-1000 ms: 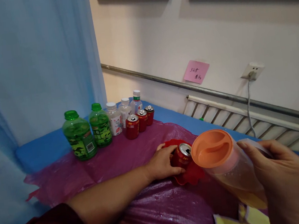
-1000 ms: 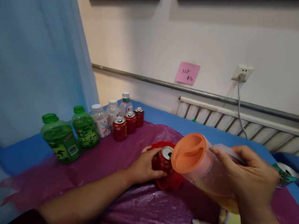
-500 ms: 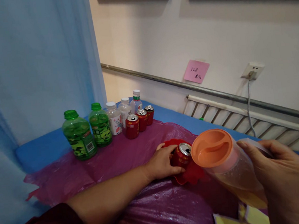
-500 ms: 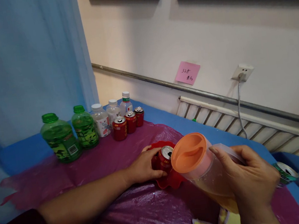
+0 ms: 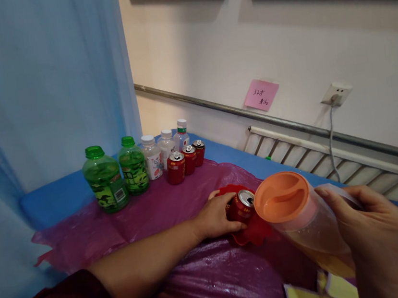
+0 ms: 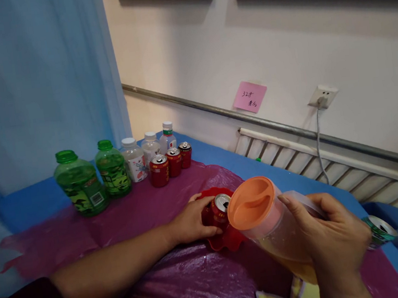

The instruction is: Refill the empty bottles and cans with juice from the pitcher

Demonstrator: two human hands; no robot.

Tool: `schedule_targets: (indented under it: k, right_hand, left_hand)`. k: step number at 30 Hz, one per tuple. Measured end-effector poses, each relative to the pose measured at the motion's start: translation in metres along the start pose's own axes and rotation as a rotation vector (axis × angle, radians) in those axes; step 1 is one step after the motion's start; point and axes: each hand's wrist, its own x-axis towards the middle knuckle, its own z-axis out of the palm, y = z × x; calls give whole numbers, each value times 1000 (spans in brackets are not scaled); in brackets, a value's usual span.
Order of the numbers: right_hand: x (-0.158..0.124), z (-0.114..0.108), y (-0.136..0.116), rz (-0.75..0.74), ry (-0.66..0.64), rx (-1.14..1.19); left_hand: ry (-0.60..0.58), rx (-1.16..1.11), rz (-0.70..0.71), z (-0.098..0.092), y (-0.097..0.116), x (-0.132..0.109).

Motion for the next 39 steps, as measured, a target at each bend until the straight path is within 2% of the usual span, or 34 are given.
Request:
schedule_targets:
  k: [25,39]
  right_hand:
    - [0,0,-1,28,5,-3]
    - [0,1,0,-8,6,-8]
  left_hand:
    - [-23,-7,-9,1,-4,1]
    - [-33,-10,-20,0,-1,1]
